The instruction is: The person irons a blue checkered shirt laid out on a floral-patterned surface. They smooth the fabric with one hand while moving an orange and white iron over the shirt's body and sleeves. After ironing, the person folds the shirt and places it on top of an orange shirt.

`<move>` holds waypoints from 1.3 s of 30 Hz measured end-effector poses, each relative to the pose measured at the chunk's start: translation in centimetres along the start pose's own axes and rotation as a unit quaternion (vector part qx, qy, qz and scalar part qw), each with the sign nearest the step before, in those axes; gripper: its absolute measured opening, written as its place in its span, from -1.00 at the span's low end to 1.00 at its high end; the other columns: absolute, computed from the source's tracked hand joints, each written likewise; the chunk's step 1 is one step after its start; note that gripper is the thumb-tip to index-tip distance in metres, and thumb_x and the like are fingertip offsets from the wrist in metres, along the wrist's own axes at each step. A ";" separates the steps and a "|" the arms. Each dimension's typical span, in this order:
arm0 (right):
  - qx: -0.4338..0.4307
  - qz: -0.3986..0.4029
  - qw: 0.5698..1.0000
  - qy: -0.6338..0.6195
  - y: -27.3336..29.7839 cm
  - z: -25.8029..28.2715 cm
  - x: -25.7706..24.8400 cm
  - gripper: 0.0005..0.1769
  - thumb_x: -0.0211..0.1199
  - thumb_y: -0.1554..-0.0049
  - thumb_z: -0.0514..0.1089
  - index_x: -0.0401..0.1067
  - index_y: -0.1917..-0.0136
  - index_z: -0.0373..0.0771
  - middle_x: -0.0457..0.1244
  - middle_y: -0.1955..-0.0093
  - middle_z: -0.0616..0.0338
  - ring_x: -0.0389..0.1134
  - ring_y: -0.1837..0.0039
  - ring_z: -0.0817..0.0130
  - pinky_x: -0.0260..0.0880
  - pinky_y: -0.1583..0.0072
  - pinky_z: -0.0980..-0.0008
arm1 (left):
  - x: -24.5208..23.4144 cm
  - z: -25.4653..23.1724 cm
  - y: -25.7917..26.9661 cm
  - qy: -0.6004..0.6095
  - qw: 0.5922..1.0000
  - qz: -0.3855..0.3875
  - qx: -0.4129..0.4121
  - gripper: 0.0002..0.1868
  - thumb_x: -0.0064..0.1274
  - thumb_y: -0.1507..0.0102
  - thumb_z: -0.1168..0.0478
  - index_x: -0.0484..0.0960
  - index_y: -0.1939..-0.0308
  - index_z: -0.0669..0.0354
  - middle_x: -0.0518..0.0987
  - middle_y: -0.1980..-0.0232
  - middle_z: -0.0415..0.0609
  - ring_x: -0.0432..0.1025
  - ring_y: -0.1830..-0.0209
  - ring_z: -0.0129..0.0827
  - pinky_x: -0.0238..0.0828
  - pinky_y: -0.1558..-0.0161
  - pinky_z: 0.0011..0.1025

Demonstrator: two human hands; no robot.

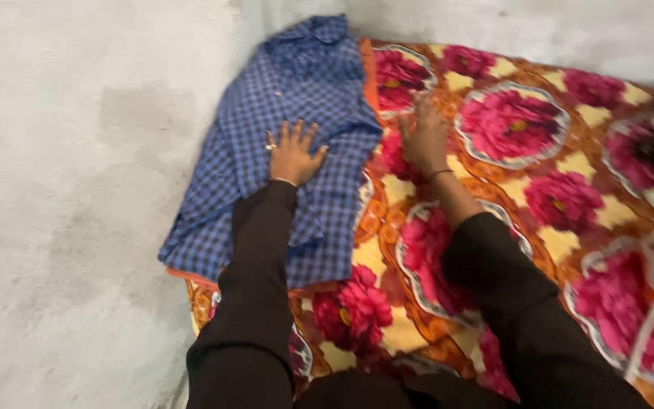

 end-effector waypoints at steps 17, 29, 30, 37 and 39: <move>0.242 -0.083 0.948 0.187 15.6 -17.4 -16.8 -0.50 0.38 -0.09 0.04 0.41 -0.22 -0.21 0.28 -0.18 -0.12 0.25 -0.23 -0.17 0.23 -0.21 -0.14 | -1.7 -31.3 2.9 0.114 0.991 -0.021 0.069 -0.29 0.03 -0.23 -0.15 0.47 -0.37 0.14 0.25 -0.52 0.28 -0.20 -0.60 0.32 -0.48 -0.44 0.41; 0.425 -0.339 0.826 0.149 13.9 -31.0 -21.8 -0.30 0.39 -0.10 0.09 0.35 -0.37 -0.32 -0.40 -0.58 -0.69 -0.19 -0.58 -0.54 -0.02 -0.52 -0.10 | 2.1 -32.6 6.5 0.188 0.976 0.031 0.104 -0.27 0.02 -0.31 -0.16 0.38 -0.43 0.21 0.25 -0.52 0.34 0.01 -0.55 0.33 -0.23 -0.47 0.31; 0.496 -0.319 0.795 0.140 13.2 -32.8 -23.0 -0.30 0.37 -0.11 0.14 0.34 -0.36 -0.31 -0.49 -0.58 -0.70 -0.22 -0.55 -0.54 -0.04 -0.48 -0.09 | 2.2 -32.6 6.6 0.186 0.976 0.033 0.109 -0.24 0.02 -0.31 -0.17 0.36 -0.45 0.24 0.24 -0.52 0.37 0.01 -0.55 0.32 -0.22 -0.48 0.30; 0.619 -0.312 0.707 0.143 14.0 -34.7 -24.8 -0.50 0.20 -0.17 0.11 0.43 -0.38 0.14 -0.42 -0.69 -0.40 0.08 -0.55 -0.14 0.20 -0.47 0.16 | 1.7 -33.5 6.9 0.168 0.979 0.016 0.111 -0.23 0.00 -0.31 -0.19 0.35 -0.42 0.29 0.19 -0.52 0.42 0.01 -0.54 0.32 -0.17 -0.45 0.28; 0.612 -0.339 0.700 0.145 14.2 -35.8 -24.8 -0.49 0.23 -0.18 0.10 0.40 -0.40 0.18 -0.41 -0.70 -0.36 0.12 -0.53 -0.08 0.24 -0.44 0.17 | 1.9 -33.5 7.0 0.161 0.980 0.026 0.116 -0.24 0.00 -0.32 -0.17 0.35 -0.43 0.30 0.20 -0.51 0.43 0.02 -0.54 0.34 -0.16 -0.46 0.27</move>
Point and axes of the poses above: each hand's wrist, its own y-axis away from the middle knuckle, its own x-axis out of the palm, z = x × y, the point moved 4 cm from there along -y, towards the middle knuckle
